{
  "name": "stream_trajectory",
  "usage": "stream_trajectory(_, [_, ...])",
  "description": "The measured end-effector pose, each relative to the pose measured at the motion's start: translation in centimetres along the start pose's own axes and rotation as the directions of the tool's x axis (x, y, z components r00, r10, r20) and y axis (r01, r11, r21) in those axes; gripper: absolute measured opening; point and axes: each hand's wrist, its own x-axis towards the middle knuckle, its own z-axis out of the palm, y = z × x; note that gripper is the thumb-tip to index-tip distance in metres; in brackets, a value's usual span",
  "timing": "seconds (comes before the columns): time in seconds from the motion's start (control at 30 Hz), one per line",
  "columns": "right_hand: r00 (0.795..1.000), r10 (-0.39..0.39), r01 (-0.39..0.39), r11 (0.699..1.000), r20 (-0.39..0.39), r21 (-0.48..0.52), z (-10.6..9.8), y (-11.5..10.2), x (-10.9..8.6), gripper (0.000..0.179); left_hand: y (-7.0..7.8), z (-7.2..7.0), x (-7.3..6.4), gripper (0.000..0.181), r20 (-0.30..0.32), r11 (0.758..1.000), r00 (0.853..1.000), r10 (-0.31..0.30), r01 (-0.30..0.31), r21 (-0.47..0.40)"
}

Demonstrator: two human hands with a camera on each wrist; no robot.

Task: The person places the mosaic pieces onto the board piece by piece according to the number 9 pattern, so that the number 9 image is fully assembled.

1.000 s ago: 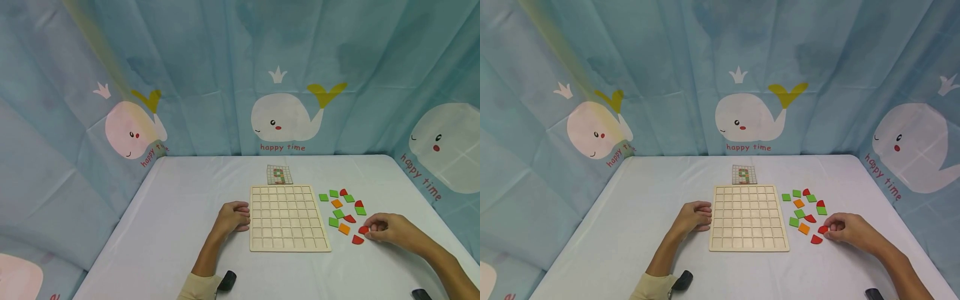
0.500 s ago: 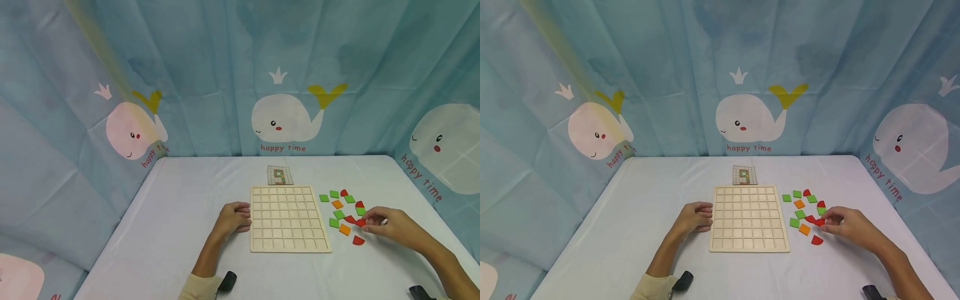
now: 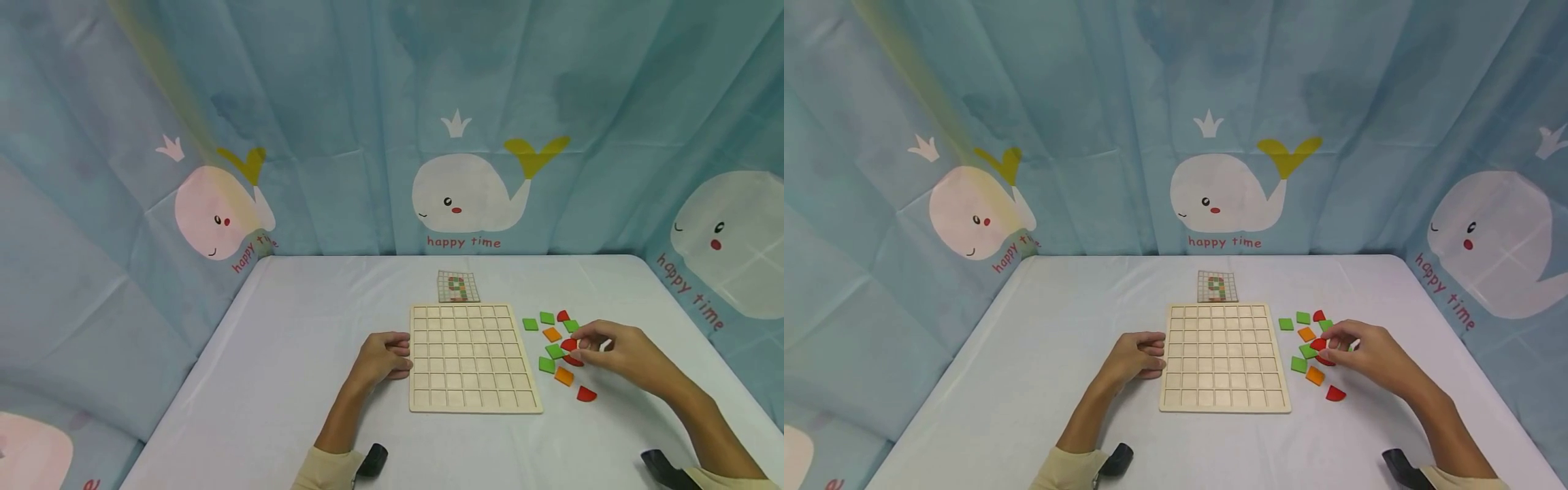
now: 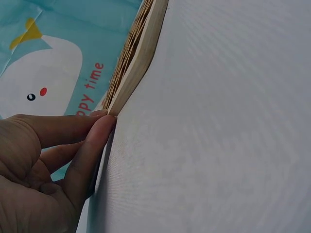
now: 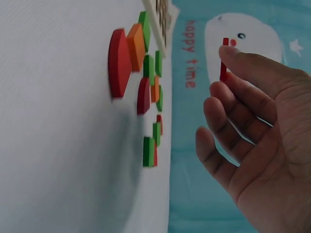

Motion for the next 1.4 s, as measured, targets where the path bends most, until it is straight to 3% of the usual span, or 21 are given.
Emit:
stream_trajectory(0.27, [0.999, -0.029, 0.030, 0.998, -0.014, 0.055, 0.8, -1.4, 1.1, 0.029, -0.2, 0.0, 0.0, 0.059, 0.008, 1.000, 1.000, 0.006, -0.006, 0.001])
stream_trajectory(0.5, [0.994, -0.101, 0.104, 0.991, -0.032, 0.082, 1.4, -2.5, 1.9, 0.023, -0.1, -0.1, -0.2, 0.060, 0.017, 1.000, 1.000, 0.017, -0.017, 0.004])
stream_trajectory(1.13, [0.972, -0.219, 0.226, 0.971, -0.083, 0.081, 4.2, -4.4, 5.0, 0.019, -0.1, 0.0, -0.1, 0.059, 0.017, 1.000, 1.000, 0.000, 0.000, -0.006])
stream_trajectory(1.4, [0.970, -0.227, 0.234, 0.968, -0.084, 0.086, 5.7, -5.6, 6.4, 0.021, -0.1, -0.1, -0.1, 0.059, 0.017, 1.000, 1.000, 0.002, -0.002, -0.007])
